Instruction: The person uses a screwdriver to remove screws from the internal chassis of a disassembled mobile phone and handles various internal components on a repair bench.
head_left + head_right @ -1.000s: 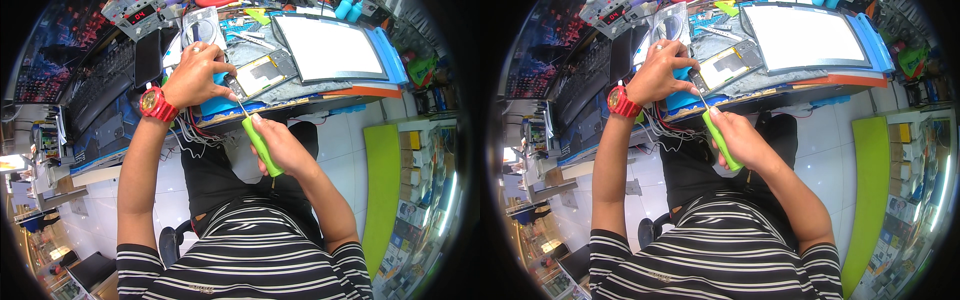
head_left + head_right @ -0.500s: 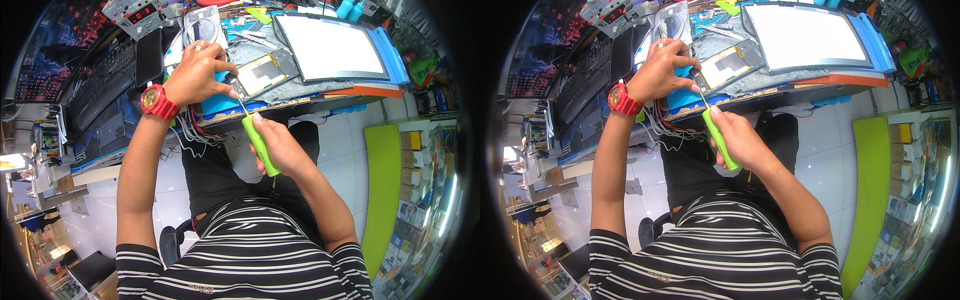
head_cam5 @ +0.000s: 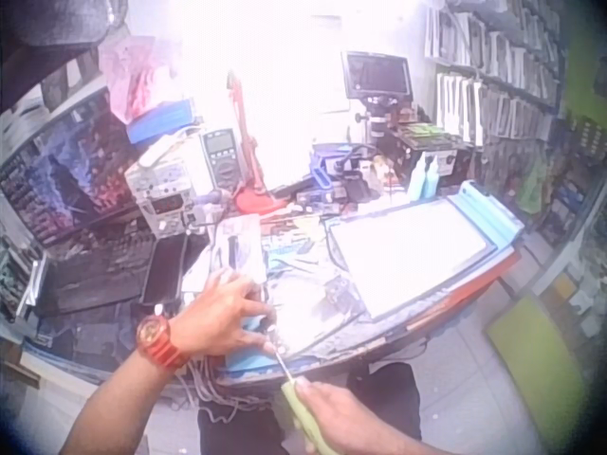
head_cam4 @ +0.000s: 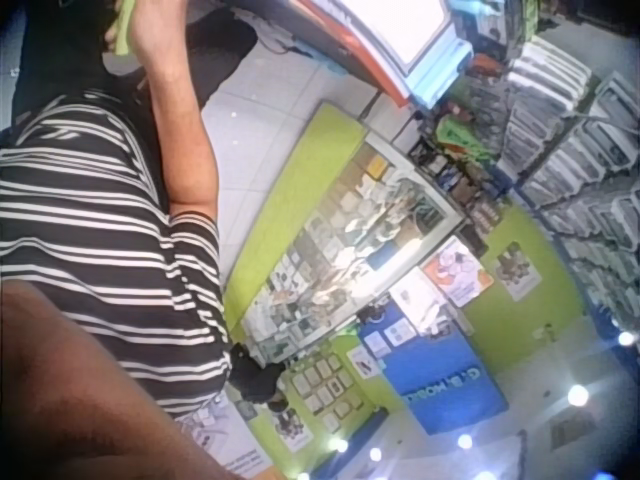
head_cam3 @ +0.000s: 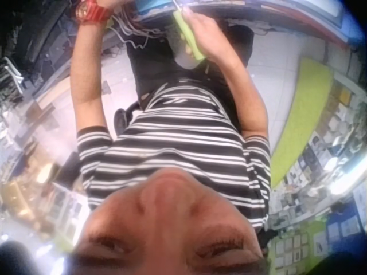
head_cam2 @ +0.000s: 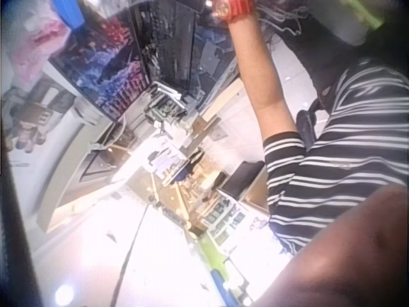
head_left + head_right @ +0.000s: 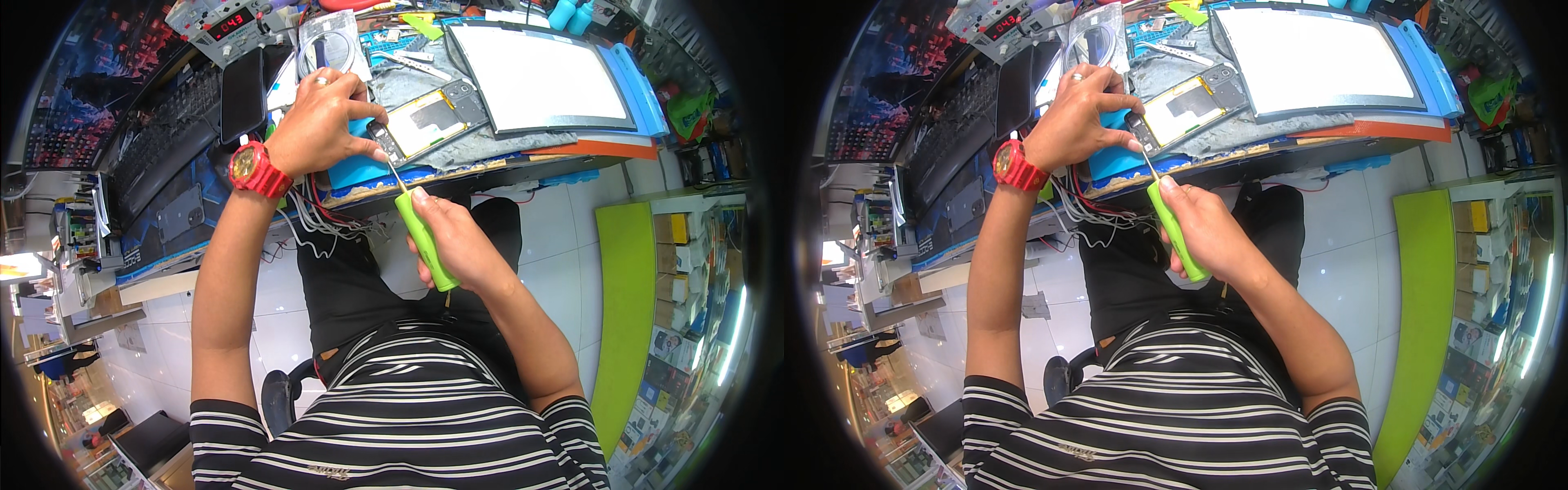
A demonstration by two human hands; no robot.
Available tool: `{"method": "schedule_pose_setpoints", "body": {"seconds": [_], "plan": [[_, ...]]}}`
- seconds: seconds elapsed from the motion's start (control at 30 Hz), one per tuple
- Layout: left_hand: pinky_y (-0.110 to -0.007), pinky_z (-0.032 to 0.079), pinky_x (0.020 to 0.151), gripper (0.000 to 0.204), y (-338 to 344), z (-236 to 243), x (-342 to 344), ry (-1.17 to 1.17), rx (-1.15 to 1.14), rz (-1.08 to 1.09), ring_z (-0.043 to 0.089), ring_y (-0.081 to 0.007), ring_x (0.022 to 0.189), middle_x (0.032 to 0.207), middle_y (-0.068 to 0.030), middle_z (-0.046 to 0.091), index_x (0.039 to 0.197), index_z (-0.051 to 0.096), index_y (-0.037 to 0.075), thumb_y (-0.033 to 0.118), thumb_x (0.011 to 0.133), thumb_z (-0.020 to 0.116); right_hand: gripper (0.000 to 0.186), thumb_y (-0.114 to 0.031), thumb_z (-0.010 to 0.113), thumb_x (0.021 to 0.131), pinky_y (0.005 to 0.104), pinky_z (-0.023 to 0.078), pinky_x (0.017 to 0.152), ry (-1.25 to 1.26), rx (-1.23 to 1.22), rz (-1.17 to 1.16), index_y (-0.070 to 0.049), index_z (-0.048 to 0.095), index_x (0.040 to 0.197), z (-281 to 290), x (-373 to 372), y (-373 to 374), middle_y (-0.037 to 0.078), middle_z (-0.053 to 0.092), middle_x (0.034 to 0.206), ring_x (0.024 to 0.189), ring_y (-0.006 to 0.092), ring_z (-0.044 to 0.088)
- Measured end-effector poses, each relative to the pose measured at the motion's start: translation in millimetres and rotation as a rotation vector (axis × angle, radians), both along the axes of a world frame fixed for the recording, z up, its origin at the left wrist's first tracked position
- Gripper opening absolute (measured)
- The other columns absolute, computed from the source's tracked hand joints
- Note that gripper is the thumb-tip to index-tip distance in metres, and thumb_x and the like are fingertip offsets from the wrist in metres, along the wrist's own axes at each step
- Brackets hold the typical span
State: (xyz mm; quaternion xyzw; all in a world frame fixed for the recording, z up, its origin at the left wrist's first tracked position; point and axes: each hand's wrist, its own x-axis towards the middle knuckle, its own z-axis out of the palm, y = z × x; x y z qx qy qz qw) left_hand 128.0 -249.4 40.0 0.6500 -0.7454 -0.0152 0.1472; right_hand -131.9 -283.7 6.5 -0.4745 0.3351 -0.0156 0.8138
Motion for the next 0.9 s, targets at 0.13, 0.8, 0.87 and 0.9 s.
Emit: {"method": "schedule_pose_setpoints", "body": {"seconds": [0.13, 0.8, 0.87, 0.9], "plan": [[-0.050, 0.031, 0.115, 0.053, 2, 0, -2, -0.003, -0.011, 0.011, 0.055, -0.0302, 0.115, 0.103, -0.0091, 0.058, 0.108, 0.080, 0.013, 0.042, 0.066, 0.091, 0.050, -0.051, 0.042, 0.111, 0.0300, 0.049, 0.039, 0.047, -0.024, 0.014, -0.003, 0.052, 0.102, 2, -4, 2, 0.006, 0.058, 0.074, 0.044, 0.0148, 0.057], [-0.054, 0.031, 0.116, 0.059, 7, -7, -8, 0.009, -0.072, 0.039, 0.056, -0.0320, 0.118, 0.105, -0.0086, 0.064, 0.108, 0.080, 0.014, 0.049, 0.062, 0.092, 0.055, -0.053, 0.042, 0.110, 0.0290, 0.052, 0.042, 0.091, 0.002, 0.054, 0.000, 0.054, 0.101, 8, -22, 2, 0.006, 0.059, 0.074, 0.046, 0.0143, 0.060], [-0.056, 0.028, 0.118, 0.058, 7, -7, -8, 0.026, -0.074, 0.047, 0.057, -0.0325, 0.117, 0.104, -0.0084, 0.064, 0.107, 0.081, 0.015, 0.051, 0.063, 0.092, 0.054, -0.053, 0.042, 0.110, 0.0294, 0.052, 0.042, 0.071, 0.007, 0.035, -0.001, 0.053, 0.098, 6, -22, 4, 0.006, 0.059, 0.074, 0.046, 0.0145, 0.059], [-0.056, 0.028, 0.118, 0.058, 7, -7, -9, 0.019, -0.073, 0.048, 0.057, -0.0323, 0.117, 0.104, -0.0082, 0.064, 0.107, 0.081, 0.015, 0.051, 0.063, 0.092, 0.054, -0.053, 0.042, 0.110, 0.0294, 0.052, 0.042, 0.070, 0.007, 0.036, -0.001, 0.053, 0.098, 6, -22, 4, 0.006, 0.059, 0.074, 0.046, 0.0145, 0.059]]}}
